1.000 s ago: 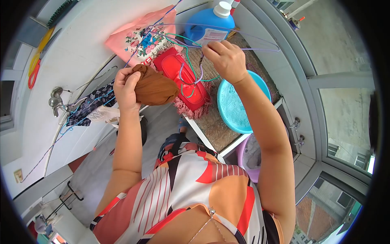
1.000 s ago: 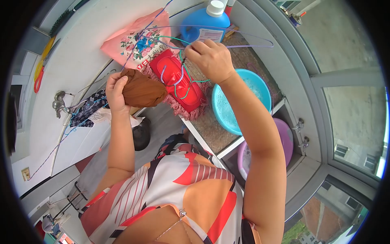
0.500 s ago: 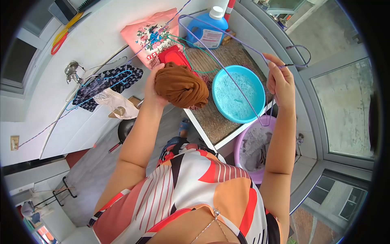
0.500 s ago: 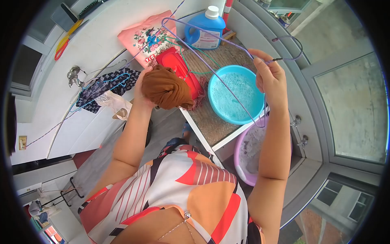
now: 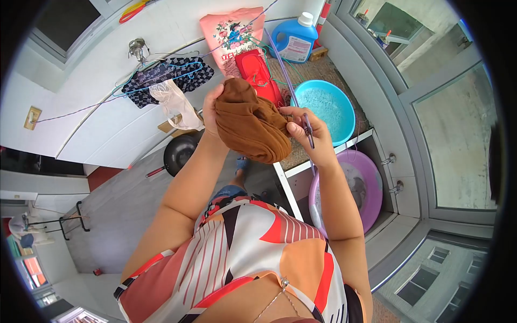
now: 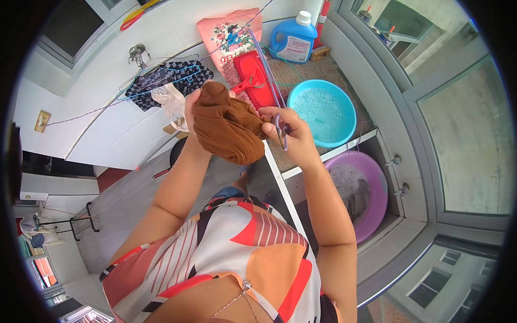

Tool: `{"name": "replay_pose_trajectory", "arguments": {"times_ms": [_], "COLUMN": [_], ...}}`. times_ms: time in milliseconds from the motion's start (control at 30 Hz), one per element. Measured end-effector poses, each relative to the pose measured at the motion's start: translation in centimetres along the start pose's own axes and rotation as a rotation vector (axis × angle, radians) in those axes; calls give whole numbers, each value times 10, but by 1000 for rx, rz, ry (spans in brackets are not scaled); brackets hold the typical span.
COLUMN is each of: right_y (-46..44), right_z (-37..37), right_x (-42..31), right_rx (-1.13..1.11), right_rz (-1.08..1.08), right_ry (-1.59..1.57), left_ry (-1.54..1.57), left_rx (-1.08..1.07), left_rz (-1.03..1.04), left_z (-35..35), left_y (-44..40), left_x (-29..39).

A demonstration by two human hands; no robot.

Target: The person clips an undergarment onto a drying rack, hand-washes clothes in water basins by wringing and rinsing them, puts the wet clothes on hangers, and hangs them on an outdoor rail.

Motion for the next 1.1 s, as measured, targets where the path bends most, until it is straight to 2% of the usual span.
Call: {"name": "replay_pose_trajectory", "arguments": {"times_ms": [67, 100, 133, 200, 233, 333, 367, 400, 467, 500, 533, 567, 600, 667, 700, 833, 933, 1000, 1067, 1100], "right_y": [10, 16, 22, 28, 30, 34, 32, 31, 18, 10, 3, -4, -5, -12, -9, -2, -4, 0, 20, 31], "right_z": [26, 39, 54, 86, 100, 136, 145, 155, 173, 179, 189, 197, 216, 250, 266, 336, 373, 396, 420, 438], "right_x": [12, 17, 20, 9, 0, -14, -11, -7, -25, -44, -63, -79, -105, -128, -140, -189, -206, -212, -226, -235], "right_rx": [-79, -152, -226, -331, -332, -256, -231, -206, -122, -41, -65, 22, -25, -100, -126, -161, -162, -205, -218, -285], "right_rz": [114, 215, 315, 319, 217, 184, 238, 292, 215, 164, 92, 31, 21, -138, -129, -140, -147, -167, -148, -151], "right_ry": [-290, -391, -488, -562, -542, -485, -448, -409, -495, -443, -438, -402, -428, -295, -159, -118, -32, -23, -36, -134], "left_ry": [51, 51, 98, 194, 185, 160, 305, 291, 263, 233, 249, 265, 282, 212, 108, -228, -636, -698, -931, -948], "left_rx": [-56, 47, 27, -7, 35, -11, 113, 124, 152, 125, 33, -60, -154, -117, -67, 92, 130, 46, 64, 51], "left_rz": [1, 100, 103, 102, 106, 135, 136, 167, 230, 294, 358, 418, 478, 525, 567, 538, 539, 548, 658, 745], "left_z": [-4, -13, -10, 2, -3, -37, -41, -52, -83, -97, -110, -124, -129, -154, -163, -170, -144, -118, -97, -87], "left_y": [8, 18, 27, 49, 58, 69, 83, 91, 105, 116, 127, 139, 157, 193, 209, 255, 276, 281, 284, 287], "left_x": [15, 27, 34, 49, 56, 83, 92, 106, 135, 156, 179, 203, 227, 271, 291, 330, 343, 347, 352, 354]}}
Point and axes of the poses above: each hand's wrist, its own y-axis away from the middle knuckle, its own z-axis out of the palm, x = y × z, the point moved 10 cm from there along -y, towards the middle knuckle, and after that the axes turned 10 degrees about x, right-handed, at the moved point
